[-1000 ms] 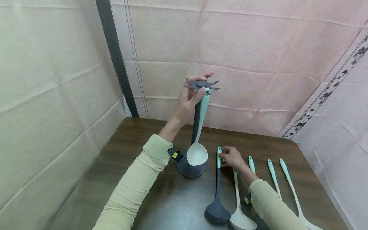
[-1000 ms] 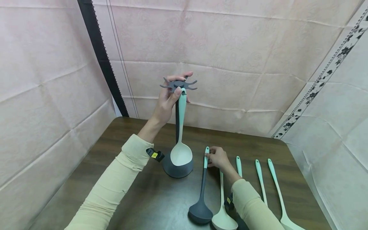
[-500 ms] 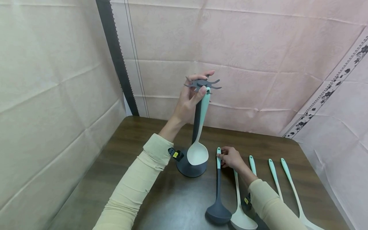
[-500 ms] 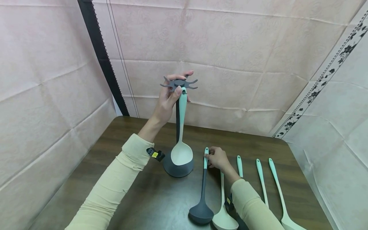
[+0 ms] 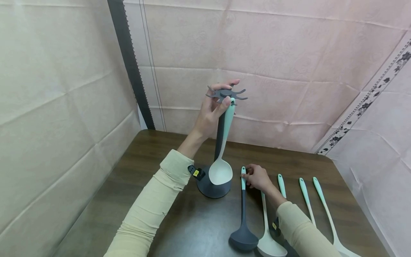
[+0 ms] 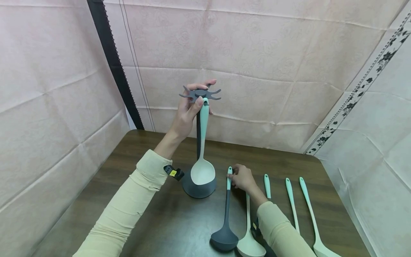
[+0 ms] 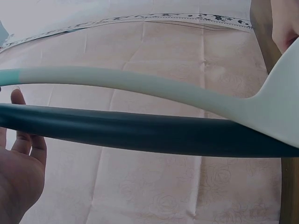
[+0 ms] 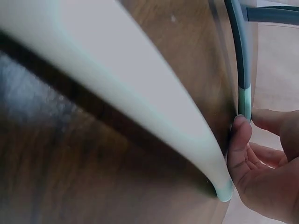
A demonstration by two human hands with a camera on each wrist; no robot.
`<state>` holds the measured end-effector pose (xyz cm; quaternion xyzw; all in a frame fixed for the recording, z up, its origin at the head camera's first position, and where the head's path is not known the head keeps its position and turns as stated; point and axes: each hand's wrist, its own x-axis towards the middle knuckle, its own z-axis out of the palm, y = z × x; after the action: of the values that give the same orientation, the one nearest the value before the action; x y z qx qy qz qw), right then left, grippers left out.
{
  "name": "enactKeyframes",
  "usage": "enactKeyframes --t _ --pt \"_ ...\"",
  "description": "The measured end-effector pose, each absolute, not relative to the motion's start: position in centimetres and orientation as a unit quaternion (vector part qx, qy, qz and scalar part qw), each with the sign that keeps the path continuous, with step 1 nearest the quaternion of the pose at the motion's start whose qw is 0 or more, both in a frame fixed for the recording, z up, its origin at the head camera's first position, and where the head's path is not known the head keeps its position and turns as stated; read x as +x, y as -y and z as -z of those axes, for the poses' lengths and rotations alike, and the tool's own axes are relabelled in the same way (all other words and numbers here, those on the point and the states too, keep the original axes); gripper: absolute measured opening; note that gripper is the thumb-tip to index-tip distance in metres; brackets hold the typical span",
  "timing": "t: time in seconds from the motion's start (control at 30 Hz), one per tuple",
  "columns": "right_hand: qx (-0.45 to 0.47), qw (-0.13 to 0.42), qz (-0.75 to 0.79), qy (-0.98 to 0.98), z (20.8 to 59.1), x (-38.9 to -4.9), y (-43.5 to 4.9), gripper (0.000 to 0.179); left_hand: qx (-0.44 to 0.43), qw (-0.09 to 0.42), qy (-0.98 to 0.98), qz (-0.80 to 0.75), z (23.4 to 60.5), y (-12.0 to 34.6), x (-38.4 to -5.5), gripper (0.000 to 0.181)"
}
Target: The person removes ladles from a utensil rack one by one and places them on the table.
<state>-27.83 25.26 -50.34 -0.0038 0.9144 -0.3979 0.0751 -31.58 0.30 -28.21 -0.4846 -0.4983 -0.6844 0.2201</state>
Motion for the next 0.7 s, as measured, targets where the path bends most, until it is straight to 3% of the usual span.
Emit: enactKeyframes --t 0.53,0.7 --pt "-0.017 0.06 0.384 -0.921 50.5 -27.4 -25.1 0.048 -0.479 0.217 0.504 0.686 28.2 -0.2 -31.3 0.073" --pt "-0.03 0.089 0.368 -0.925 49.4 -26.9 -24.9 0.054 -0.479 0.217 0.505 0.685 28.2 -0.3 -31.3 0.073"
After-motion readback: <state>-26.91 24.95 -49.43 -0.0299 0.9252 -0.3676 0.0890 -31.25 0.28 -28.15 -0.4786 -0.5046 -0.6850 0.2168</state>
